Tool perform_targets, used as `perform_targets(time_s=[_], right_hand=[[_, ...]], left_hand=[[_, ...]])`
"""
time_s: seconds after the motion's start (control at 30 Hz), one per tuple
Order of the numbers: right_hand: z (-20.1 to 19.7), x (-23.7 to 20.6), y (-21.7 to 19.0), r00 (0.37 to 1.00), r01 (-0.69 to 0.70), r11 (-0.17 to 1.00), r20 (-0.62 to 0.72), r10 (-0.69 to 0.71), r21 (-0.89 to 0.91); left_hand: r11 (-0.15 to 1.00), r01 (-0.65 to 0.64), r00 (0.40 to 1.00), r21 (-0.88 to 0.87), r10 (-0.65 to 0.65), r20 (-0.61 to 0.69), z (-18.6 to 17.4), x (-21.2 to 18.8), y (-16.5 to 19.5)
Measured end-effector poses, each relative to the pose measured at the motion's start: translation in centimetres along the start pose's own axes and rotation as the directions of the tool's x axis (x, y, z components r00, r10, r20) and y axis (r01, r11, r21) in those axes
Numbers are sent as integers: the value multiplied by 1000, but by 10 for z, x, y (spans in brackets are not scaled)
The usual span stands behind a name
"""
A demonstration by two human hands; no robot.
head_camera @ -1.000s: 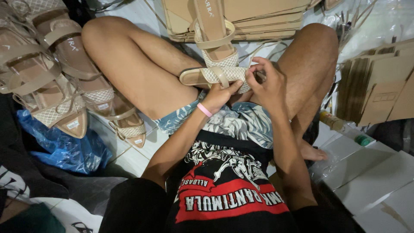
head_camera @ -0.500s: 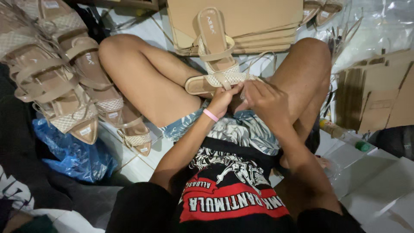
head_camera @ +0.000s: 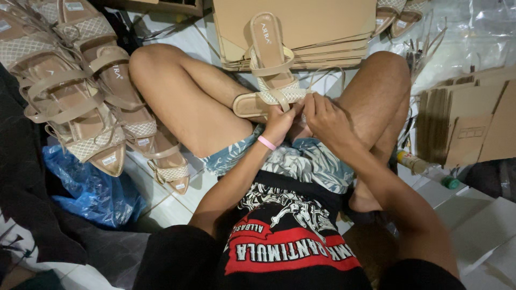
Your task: The person sits on the floor and assembles beige heeled sandals by hand. They attach straps to the sole and heel, then secure the components with rubber bands. The person handles multiple sandals and cardboard packaging materials during the process.
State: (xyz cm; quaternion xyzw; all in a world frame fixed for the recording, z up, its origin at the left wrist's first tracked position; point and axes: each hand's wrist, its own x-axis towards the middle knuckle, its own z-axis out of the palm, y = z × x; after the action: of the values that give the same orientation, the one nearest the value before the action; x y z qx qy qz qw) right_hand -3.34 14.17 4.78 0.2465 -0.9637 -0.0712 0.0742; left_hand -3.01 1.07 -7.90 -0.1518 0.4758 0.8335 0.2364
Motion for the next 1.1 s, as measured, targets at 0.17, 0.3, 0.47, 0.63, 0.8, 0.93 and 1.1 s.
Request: perform_targets(time_s=[0.17, 0.3, 0.47, 0.63, 0.8, 0.93, 1.1], right_hand=[[11, -4, -3, 997, -80, 995, 12, 79, 54], [24, -3, -4, 991, -132, 991, 13, 132, 27], [35, -6, -4, 988, -152, 988, 2, 152, 25], [46, -13, -3, 983, -176, 981, -32, 180, 83], [53, -16, -4, 976, -216, 969, 16, 216, 120], [40, -16, 0, 940, -333, 835, 80, 333, 438], [12, -12, 4, 887, -422, 636, 149, 438, 646]], left_hand=[[999, 11, 1000, 41, -10, -28, 1, -2, 3], [993, -87, 994, 84, 92, -57, 8, -1, 4], [992, -65, 985, 112, 82, -154, 16, 1, 3], [988, -19, 980, 152, 49, -192, 17, 3, -1], [983, -56, 978, 173, 89, -189, 17, 3, -6], [984, -37, 980, 172, 69, -185, 16, 3, -5], [991, -34, 988, 130, 53, -145, 14, 1, -4]])
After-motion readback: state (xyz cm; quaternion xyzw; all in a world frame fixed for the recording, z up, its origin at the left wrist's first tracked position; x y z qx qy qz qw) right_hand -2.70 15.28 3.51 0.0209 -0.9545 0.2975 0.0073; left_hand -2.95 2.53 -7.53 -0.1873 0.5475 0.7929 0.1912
